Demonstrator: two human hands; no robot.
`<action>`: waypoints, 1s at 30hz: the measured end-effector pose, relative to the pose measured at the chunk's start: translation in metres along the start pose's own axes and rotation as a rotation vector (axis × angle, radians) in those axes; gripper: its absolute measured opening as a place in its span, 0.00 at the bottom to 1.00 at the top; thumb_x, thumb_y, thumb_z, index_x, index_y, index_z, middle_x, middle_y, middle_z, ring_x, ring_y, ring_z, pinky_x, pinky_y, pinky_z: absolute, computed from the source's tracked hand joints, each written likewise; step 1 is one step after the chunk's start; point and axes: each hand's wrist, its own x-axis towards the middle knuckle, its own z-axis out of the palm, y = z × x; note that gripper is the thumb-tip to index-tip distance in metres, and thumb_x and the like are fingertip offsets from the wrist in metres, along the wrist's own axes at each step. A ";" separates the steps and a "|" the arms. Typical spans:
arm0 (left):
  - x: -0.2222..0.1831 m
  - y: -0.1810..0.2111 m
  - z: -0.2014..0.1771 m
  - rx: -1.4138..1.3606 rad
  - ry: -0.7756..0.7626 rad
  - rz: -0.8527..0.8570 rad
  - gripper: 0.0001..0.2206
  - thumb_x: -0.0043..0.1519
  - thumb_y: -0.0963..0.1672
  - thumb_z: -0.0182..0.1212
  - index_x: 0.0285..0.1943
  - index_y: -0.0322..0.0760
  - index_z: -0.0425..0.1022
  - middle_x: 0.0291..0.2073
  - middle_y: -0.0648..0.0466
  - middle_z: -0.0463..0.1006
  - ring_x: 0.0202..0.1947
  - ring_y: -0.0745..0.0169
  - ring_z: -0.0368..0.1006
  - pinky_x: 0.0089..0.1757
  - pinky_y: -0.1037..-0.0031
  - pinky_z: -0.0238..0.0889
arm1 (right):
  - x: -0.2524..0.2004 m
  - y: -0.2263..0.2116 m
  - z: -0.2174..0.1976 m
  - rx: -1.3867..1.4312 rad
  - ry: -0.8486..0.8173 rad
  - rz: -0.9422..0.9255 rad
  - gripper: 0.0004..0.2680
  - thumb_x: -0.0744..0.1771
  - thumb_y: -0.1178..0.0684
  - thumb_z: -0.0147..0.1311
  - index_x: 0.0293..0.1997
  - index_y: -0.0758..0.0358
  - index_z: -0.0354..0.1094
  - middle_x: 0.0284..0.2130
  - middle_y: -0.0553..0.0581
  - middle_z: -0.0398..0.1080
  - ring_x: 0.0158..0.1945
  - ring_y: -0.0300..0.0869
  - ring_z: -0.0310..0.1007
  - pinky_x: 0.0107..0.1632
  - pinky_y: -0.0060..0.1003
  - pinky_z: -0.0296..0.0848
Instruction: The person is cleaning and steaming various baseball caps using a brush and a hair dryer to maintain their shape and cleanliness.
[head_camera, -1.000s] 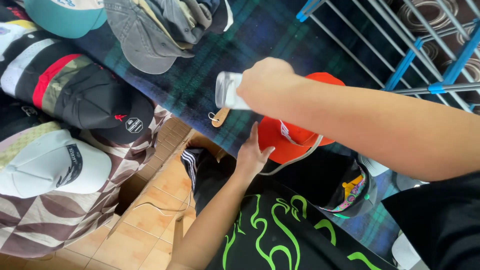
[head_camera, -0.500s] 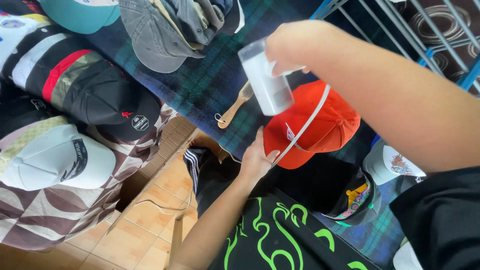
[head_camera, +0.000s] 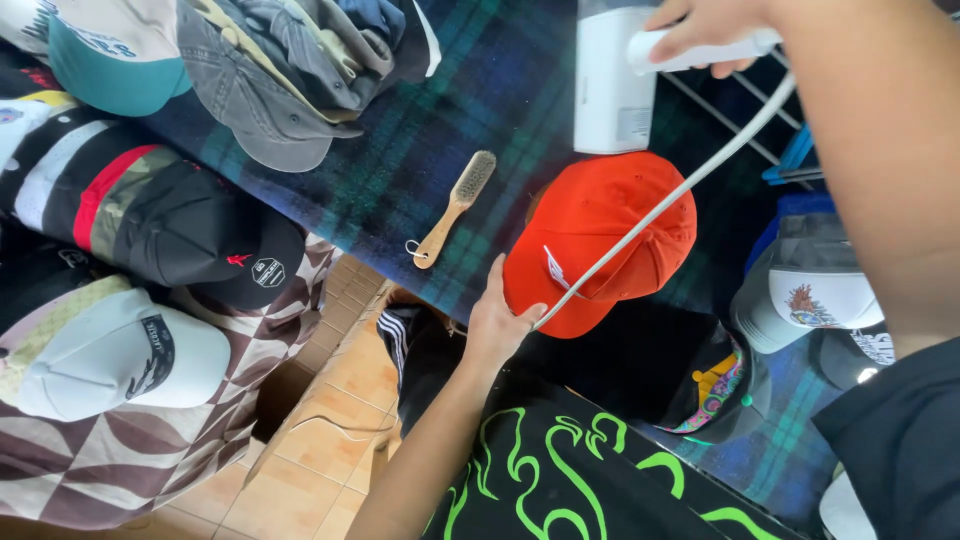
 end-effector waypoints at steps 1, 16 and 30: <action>-0.003 0.006 -0.001 0.004 0.005 -0.005 0.42 0.58 0.48 0.65 0.79 0.47 0.42 0.69 0.50 0.65 0.67 0.54 0.66 0.55 0.62 0.71 | 0.005 0.016 0.001 0.004 -0.003 -0.006 0.21 0.72 0.45 0.50 0.77 0.42 0.53 0.59 0.64 0.66 0.46 0.58 0.70 0.48 0.50 0.72; 0.021 0.021 0.017 0.177 0.069 -0.017 0.55 0.47 0.50 0.76 0.80 0.47 0.36 0.75 0.49 0.49 0.72 0.50 0.54 0.62 0.57 0.60 | -0.118 0.204 0.136 0.572 0.282 0.128 0.21 0.73 0.48 0.53 0.79 0.45 0.59 0.29 0.67 0.77 0.29 0.45 0.71 0.26 0.44 0.64; 0.023 0.046 0.027 0.271 0.154 -0.024 0.53 0.44 0.49 0.82 0.77 0.42 0.48 0.69 0.40 0.62 0.70 0.40 0.59 0.64 0.56 0.58 | -0.061 0.208 0.300 1.468 0.683 -0.137 0.17 0.71 0.57 0.58 0.68 0.70 0.62 0.34 0.72 0.75 0.25 0.54 0.78 0.24 0.40 0.81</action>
